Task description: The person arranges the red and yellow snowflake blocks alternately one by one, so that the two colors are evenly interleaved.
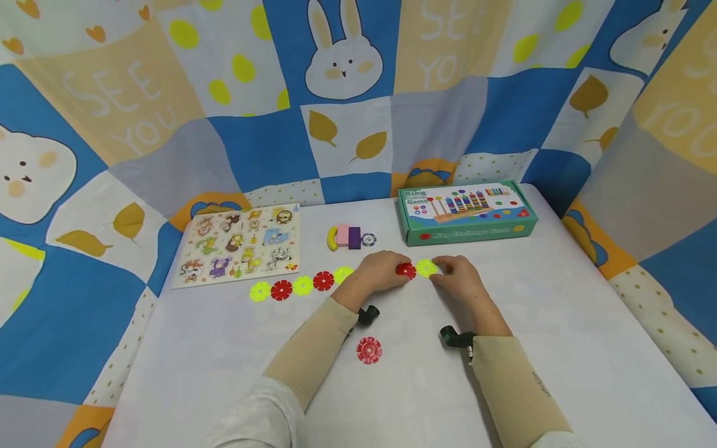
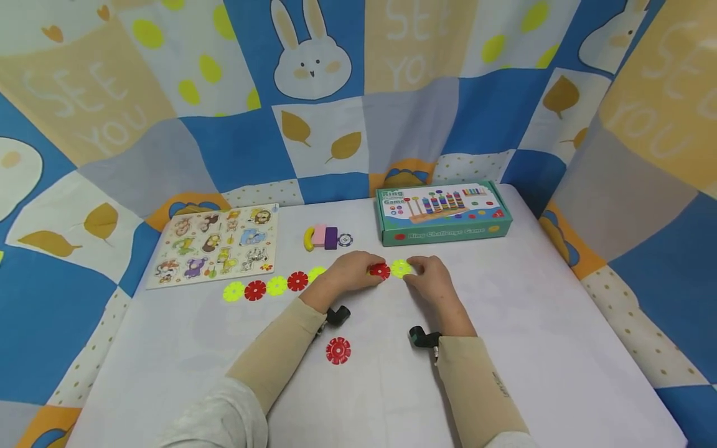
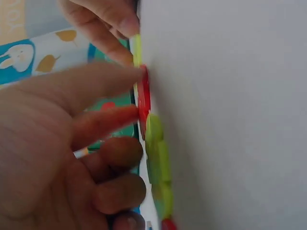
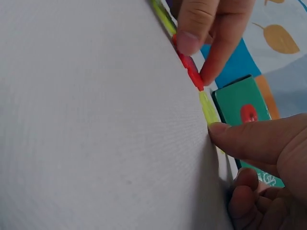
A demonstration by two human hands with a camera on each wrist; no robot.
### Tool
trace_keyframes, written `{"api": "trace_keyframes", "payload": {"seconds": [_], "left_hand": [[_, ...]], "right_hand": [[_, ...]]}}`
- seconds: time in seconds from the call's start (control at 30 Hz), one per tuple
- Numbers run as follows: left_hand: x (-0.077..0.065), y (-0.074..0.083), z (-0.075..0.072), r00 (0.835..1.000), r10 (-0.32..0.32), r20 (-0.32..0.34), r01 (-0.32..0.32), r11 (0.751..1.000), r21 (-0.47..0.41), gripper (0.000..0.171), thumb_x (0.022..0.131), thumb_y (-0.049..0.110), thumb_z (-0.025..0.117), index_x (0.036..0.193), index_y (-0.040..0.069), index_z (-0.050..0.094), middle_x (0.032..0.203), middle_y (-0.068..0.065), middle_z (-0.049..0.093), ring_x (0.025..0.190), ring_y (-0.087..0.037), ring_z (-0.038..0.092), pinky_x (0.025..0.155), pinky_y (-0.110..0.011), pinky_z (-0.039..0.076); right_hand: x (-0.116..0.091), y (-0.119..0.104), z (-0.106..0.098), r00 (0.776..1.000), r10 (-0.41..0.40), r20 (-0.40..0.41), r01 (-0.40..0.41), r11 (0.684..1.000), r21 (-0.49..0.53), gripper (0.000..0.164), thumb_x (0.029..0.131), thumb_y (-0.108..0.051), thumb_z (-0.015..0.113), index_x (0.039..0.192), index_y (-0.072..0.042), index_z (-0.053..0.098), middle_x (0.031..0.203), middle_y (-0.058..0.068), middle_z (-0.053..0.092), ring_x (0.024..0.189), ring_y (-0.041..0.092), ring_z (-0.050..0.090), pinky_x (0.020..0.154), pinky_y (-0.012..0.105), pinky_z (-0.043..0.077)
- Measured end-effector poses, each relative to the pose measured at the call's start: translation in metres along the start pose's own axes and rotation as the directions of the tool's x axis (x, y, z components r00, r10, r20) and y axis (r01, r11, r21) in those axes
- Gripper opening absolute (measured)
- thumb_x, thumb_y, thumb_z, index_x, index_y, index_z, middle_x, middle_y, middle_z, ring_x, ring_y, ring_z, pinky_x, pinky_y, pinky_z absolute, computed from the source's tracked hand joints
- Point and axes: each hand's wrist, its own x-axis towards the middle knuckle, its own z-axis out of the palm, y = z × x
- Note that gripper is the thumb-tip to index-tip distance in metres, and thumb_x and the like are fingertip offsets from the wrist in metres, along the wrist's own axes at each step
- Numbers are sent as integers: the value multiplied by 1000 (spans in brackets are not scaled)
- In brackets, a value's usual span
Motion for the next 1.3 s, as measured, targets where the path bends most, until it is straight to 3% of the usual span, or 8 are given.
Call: {"api": "trace_keyframes", "payload": {"seconds": [0.2,0.5,0.67,0.77,0.87,0.93,1.13,1.3], "left_hand": [[16,15,-1,999,27,21,-27,999,23,60,84,45,66,139,28,49,130,7,55,112,-15,50,96,-40,42],[37,18,8,994,60,90,-61,998,0,53,88,42,64,137,27,51,131,11,54,115,-10,48,101,-34,38],[36,18,6,994,73,78,-71,997,-28,51,89,40,63,136,26,51,132,11,53,119,-11,47,102,-34,36],[34,18,5,995,65,78,-63,998,-28,50,90,40,62,137,27,51,133,11,52,119,-11,47,103,-35,35],[33,19,4,994,58,88,-55,998,-31,50,90,39,62,137,27,50,133,10,52,117,-11,47,103,-35,35],[33,19,3,994,52,93,-49,998,-36,50,90,40,62,137,28,50,132,10,52,116,-11,47,102,-35,35],[33,18,3,993,46,105,-42,998,-43,50,89,40,62,137,28,50,131,10,52,111,-11,46,101,-35,36],[32,18,5,994,51,99,-46,998,-48,50,89,39,62,137,27,50,131,9,52,109,-12,46,101,-35,37]], "right_hand": [[-2,3,-5,999,-23,45,21,999,48,46,87,-21,68,129,-7,56,108,14,50,95,27,45,83,41,44],[-33,7,-14,985,21,170,-68,960,271,37,93,-21,60,125,-4,52,84,9,49,69,21,49,60,30,43],[-72,-5,4,974,-77,212,34,979,200,21,90,-21,64,106,-8,64,80,4,54,71,18,50,62,30,42],[-97,-20,27,944,-195,268,163,977,135,12,86,-22,69,94,-13,68,72,-1,54,67,12,49,60,27,41],[-119,-40,54,913,-295,283,291,955,56,18,83,-30,72,92,-16,66,65,-6,50,60,8,47,57,26,40],[-129,-53,72,912,-335,237,350,936,-24,29,80,-39,72,94,-15,64,63,-8,49,57,7,45,54,25,39],[-142,-80,112,948,-316,42,317,920,-230,46,74,-48,74,94,-10,56,69,-8,52,57,7,48,49,27,39],[-142,-83,110,949,-305,83,316,932,-179,28,74,-32,75,86,-14,57,67,-9,51,58,8,48,50,26,39]]}}
